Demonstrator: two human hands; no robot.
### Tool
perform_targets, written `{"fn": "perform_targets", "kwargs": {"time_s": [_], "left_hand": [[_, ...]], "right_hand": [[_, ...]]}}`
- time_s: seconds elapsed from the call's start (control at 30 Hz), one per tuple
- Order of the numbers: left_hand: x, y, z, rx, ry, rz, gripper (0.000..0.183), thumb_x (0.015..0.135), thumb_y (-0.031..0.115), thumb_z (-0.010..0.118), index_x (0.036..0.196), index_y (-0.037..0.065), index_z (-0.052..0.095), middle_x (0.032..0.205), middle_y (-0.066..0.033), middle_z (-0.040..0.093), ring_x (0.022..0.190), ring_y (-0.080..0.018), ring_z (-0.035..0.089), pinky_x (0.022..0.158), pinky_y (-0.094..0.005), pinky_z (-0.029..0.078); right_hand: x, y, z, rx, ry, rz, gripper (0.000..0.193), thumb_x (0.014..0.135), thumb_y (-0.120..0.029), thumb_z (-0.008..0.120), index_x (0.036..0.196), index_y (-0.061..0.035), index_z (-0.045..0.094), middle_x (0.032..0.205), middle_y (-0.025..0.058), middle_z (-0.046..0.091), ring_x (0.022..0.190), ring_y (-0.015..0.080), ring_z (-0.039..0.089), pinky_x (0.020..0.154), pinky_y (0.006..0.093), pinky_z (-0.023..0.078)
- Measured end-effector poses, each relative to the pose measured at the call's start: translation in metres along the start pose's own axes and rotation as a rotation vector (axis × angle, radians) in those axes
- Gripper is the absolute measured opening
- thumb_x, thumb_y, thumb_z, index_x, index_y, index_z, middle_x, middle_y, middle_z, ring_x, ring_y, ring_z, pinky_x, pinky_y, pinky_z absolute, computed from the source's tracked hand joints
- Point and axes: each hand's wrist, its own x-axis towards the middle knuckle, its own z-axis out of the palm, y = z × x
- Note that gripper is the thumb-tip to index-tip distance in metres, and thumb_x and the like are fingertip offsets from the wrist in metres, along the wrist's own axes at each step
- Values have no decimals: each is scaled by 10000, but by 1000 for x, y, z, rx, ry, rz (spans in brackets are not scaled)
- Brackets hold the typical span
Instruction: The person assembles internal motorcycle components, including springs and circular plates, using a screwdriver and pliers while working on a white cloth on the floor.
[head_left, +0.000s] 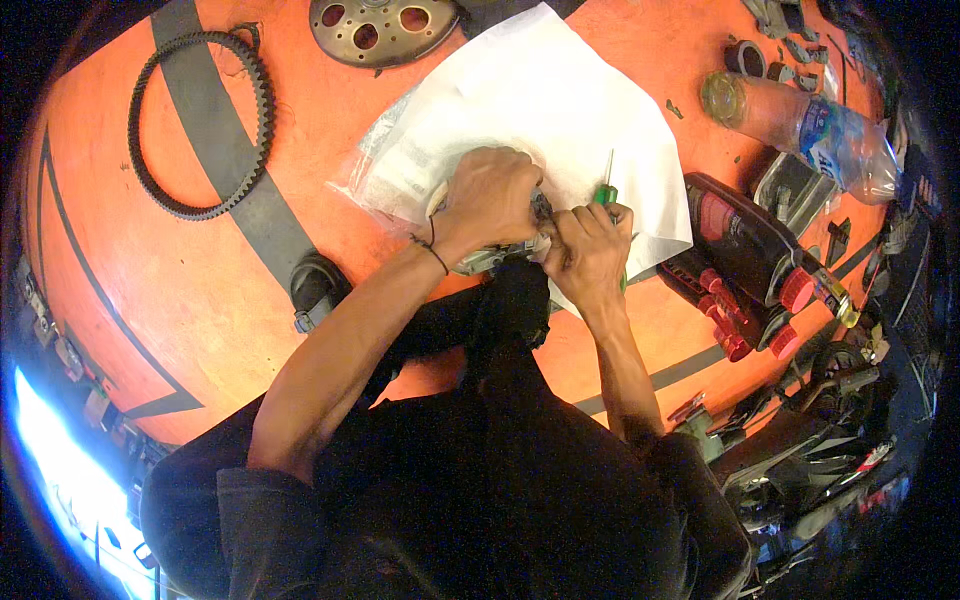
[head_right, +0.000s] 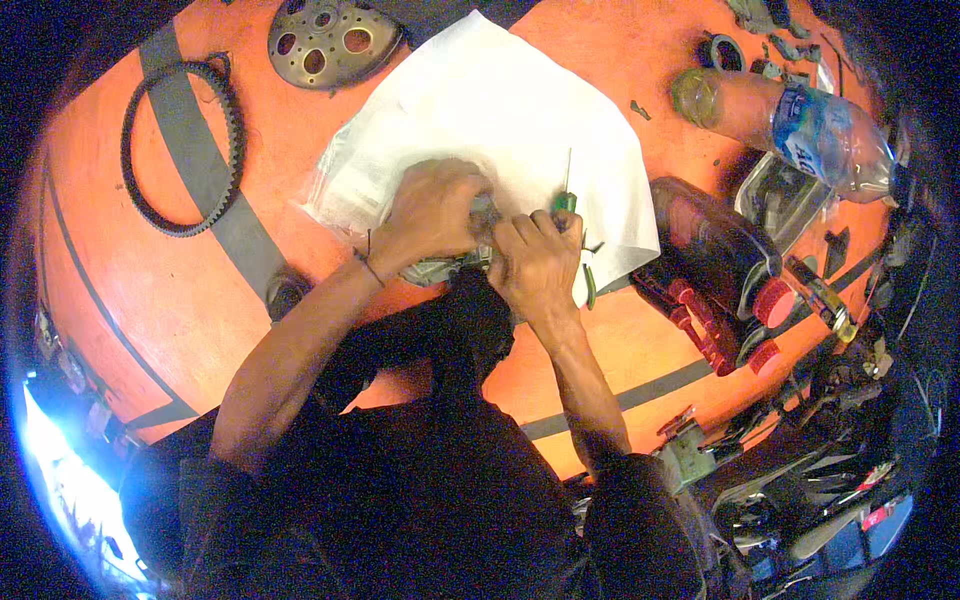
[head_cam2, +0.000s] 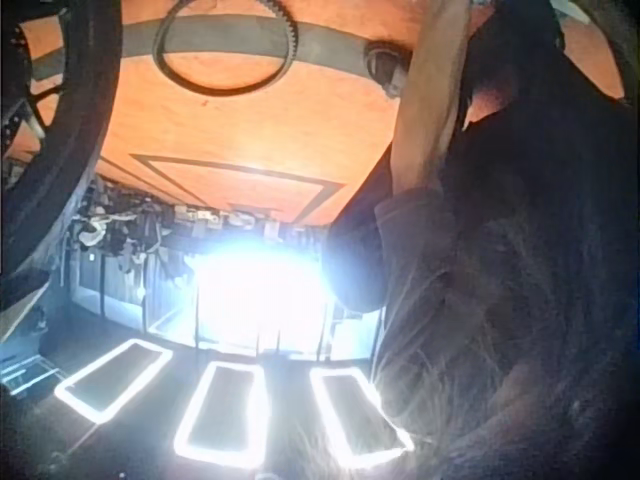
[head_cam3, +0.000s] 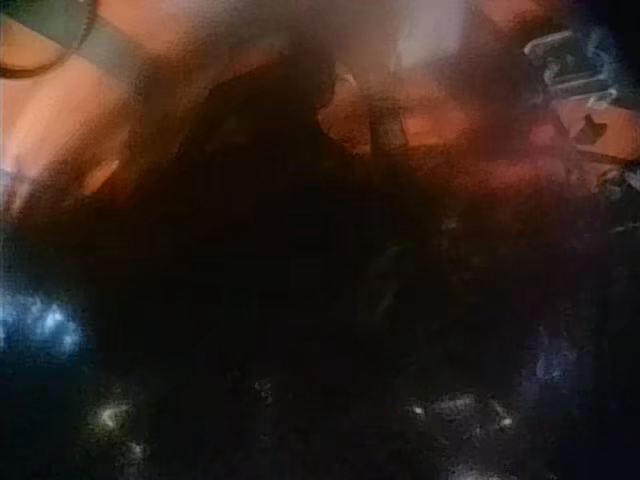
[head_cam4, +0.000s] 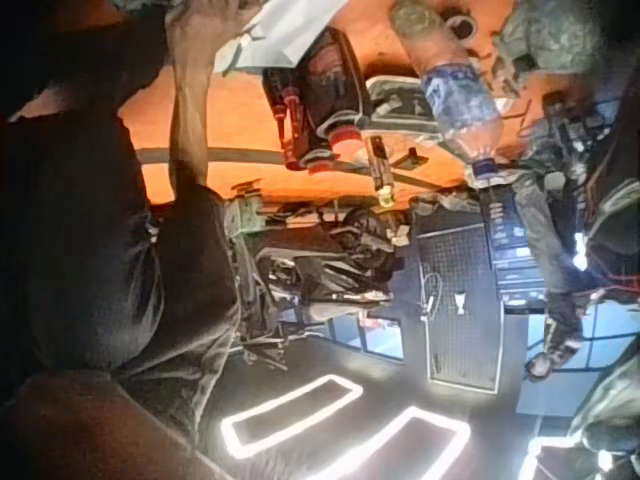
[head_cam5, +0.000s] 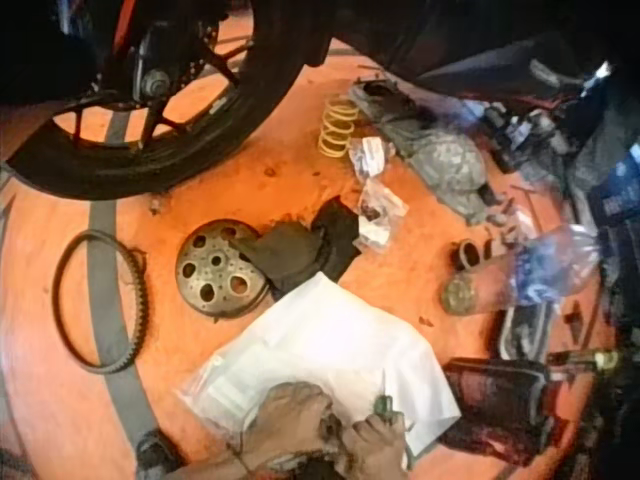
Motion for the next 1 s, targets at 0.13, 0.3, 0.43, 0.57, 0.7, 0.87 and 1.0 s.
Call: {"fn": "perform_targets", "kwargs": {"time_s": [0.13,0.3,0.43,0.57,0.7,0.87,1.0], "left_hand": [[-1,1,3,14,35,-23,382,651,317,774,955,90,730,996,-120,700,979,-329,658,882,-454,494],[-2,0,9,-35,197,9,194,604,212,729,690,45,683,783,-158,675,825,-320,669,783,-419,513],[-1,-1,12,-56,242,-6,151,634,184,701,685,43,687,770,-161,673,808,-324,671,781,-421,513],[3,23,1,22,129,-4,169,634,195,707,704,41,704,813,-139,688,852,-304,673,796,-413,502],[11,18,11,61,124,39,181,648,211,719,746,59,710,842,-118,686,878,-300,669,808,-414,506],[12,9,5,-7,-41,59,239,704,219,738,893,75,720,955,-98,680,1017,-293,644,903,-436,495],[13,7,2,7,-28,100,278,689,249,780,887,66,713,970,-98,674,1017,-293,637,904,-428,494]], "right_hand": [[-6,-3,8,14,51,91,130,733,13,644,778,-109,634,705,33,593,699,236,569,794,387,359],[-1,-14,12,18,91,215,105,793,2,610,775,-101,622,720,50,607,699,247,576,795,386,361],[10,-19,10,6,102,309,87,849,-33,598,769,-50,627,691,109,633,659,305,611,730,399,410],[65,20,-10,-26,67,352,230,944,-142,603,783,19,640,665,201,638,580,418,611,540,460,456],[80,9,-37,7,-105,293,262,967,-206,589,785,-21,628,670,212,624,599,402,605,599,470,442],[36,21,-60,149,-54,625,333,1021,-232,525,796,3,597,620,210,574,545,382,581,542,455,421],[11,23,-63,252,-9,717,328,1027,-229,529,852,32,625,644,206,605,519,331,585,519,411,443]]}}
